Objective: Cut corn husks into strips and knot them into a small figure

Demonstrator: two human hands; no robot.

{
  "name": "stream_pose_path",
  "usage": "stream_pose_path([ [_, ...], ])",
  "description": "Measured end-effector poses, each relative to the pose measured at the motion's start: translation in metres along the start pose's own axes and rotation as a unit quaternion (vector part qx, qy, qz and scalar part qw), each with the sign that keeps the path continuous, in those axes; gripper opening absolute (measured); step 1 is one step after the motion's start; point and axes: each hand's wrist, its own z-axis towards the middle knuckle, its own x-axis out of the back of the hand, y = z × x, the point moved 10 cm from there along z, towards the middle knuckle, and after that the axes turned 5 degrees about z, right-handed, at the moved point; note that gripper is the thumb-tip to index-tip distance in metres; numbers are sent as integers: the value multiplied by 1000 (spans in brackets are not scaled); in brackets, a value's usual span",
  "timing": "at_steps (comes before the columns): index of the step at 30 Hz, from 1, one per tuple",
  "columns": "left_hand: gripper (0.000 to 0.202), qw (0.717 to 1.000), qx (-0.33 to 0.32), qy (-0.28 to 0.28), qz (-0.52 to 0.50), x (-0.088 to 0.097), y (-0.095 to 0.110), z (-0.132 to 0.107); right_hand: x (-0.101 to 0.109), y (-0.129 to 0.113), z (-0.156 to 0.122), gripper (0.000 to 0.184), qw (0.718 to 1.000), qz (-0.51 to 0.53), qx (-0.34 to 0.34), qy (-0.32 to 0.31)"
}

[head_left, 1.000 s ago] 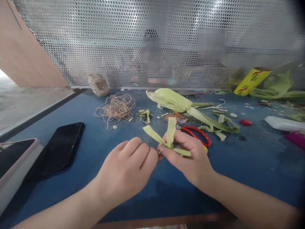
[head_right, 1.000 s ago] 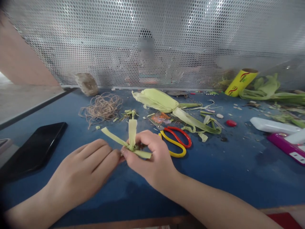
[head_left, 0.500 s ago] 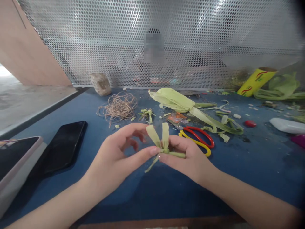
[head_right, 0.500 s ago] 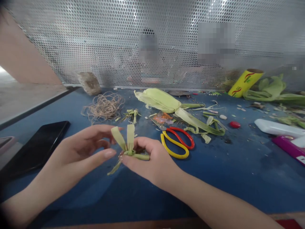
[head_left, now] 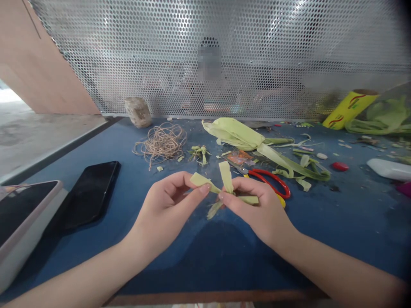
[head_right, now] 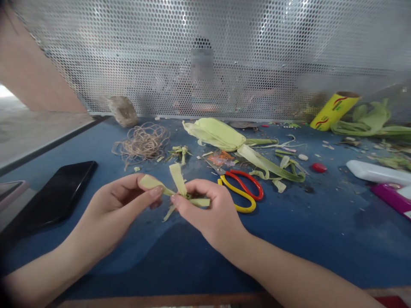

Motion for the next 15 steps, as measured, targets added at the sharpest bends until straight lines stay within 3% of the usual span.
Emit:
stream_pose_path([
  [7, 11, 1000, 15, -14, -10, -2, -8, 4, 1, 6, 5, 22, 998, 56, 3, -10],
  [12, 31, 984, 97, -131, -76, -31, -24, -2, -12, 8, 7, 39, 979, 196, 24, -58],
  [15, 20, 977, 136, -151, -66, -35, -34, -5, -17, 7, 4, 21, 986, 152, 0, -74],
])
